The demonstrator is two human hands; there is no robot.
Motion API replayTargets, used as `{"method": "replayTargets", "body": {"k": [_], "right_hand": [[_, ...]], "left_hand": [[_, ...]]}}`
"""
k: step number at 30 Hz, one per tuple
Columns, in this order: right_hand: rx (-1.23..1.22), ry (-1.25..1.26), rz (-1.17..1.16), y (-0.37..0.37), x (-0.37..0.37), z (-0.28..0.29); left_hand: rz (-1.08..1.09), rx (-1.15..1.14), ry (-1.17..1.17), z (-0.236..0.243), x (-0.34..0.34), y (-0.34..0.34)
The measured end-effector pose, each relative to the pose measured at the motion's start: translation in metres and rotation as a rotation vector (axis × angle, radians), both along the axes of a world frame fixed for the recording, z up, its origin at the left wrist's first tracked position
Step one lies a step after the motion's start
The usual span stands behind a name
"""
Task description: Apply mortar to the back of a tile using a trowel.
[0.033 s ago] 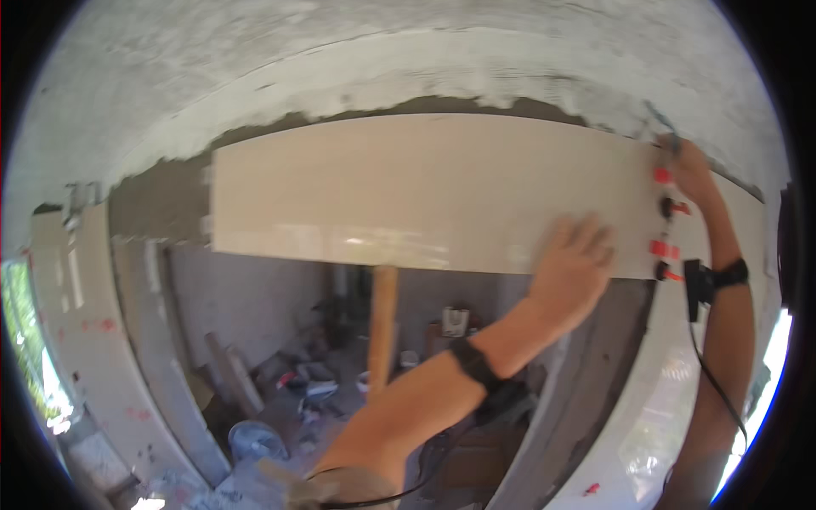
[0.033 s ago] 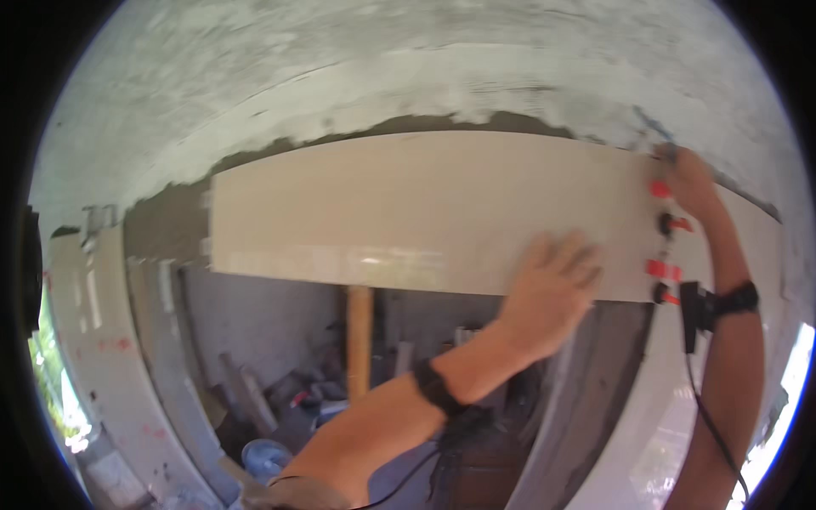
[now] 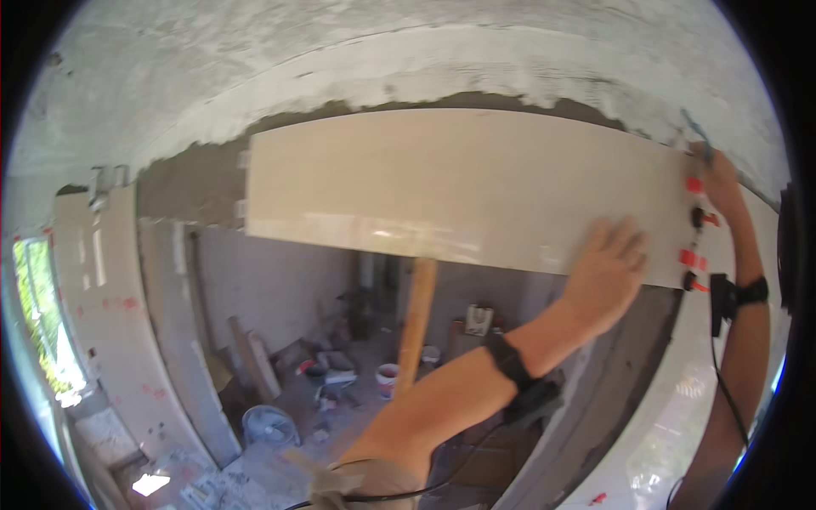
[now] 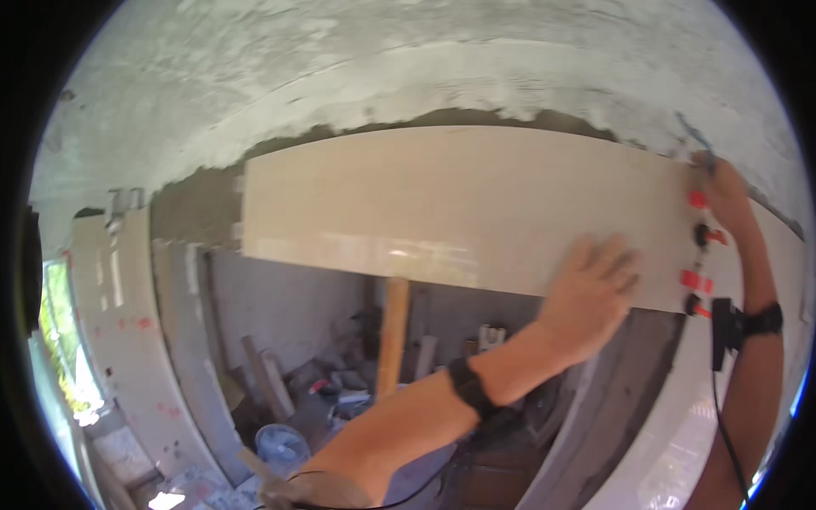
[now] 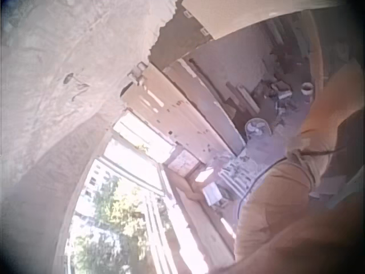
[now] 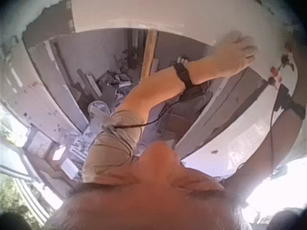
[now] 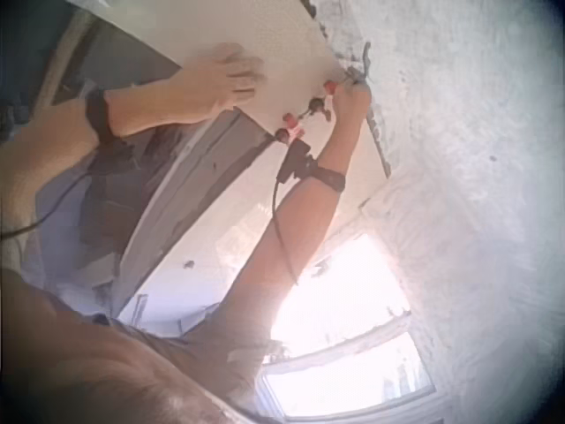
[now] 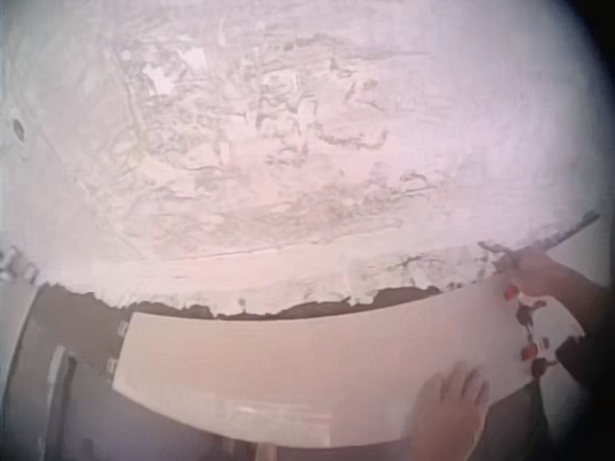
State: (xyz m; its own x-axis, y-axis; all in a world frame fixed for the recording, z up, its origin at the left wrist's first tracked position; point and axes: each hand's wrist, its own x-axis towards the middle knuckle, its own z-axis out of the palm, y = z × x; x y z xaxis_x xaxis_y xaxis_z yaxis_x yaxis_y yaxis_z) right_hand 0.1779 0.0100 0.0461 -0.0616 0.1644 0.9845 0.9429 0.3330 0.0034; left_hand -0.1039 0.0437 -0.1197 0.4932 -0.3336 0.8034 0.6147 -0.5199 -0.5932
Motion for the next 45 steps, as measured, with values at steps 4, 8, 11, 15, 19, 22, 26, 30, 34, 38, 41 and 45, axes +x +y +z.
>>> {"method": "replayTargets", "body": {"k": [4,8,11,15,19,22,26,30,34,38,41,45], "right_hand": [[0.476,-0.161,0.267,-0.012,-0.078,-0.034],[0.163,-0.019,0.362,-0.020,-0.108,-0.106],[0.000,-0.035,0.396,-0.044,-0.146,-0.178],[-0.231,0.257,0.794,-0.072,-0.187,-0.261],[-0.385,0.156,0.795,-0.087,-0.232,-0.290],[-0.454,0.208,0.969,-0.071,-0.262,-0.279],[-0.200,0.196,0.878,-0.059,-0.245,-0.284],[-0.205,0.359,0.973,-0.053,-0.234,-0.297],[-0.155,0.455,0.941,-0.042,-0.228,-0.320],[-0.178,0.565,0.891,-0.029,-0.203,-0.355],[-0.077,0.592,0.866,-0.024,-0.186,-0.377],[-0.142,0.766,0.848,-0.017,-0.172,-0.404]], "left_hand": [[-0.060,-0.088,-0.026,-0.016,-0.031,-0.012],[-0.165,-0.232,0.062,-0.043,-0.086,-0.035],[-0.193,-0.166,0.034,-0.068,-0.149,-0.055],[-0.187,-0.043,-0.148,-0.097,-0.219,-0.082],[0.201,-0.284,-0.358,-0.163,-0.323,-0.086],[0.448,-0.250,-0.536,-0.188,-0.400,-0.083],[0.453,-0.334,-0.468,-0.154,-0.404,-0.060],[0.588,-0.237,-0.364,-0.108,-0.381,-0.055],[0.513,-0.201,-0.337,-0.067,-0.354,-0.053],[0.546,-0.208,-0.315,-0.045,-0.326,-0.030],[0.559,-0.168,-0.332,-0.035,-0.312,-0.024],[0.627,-0.191,-0.323,-0.028,-0.305,-0.021]]}}
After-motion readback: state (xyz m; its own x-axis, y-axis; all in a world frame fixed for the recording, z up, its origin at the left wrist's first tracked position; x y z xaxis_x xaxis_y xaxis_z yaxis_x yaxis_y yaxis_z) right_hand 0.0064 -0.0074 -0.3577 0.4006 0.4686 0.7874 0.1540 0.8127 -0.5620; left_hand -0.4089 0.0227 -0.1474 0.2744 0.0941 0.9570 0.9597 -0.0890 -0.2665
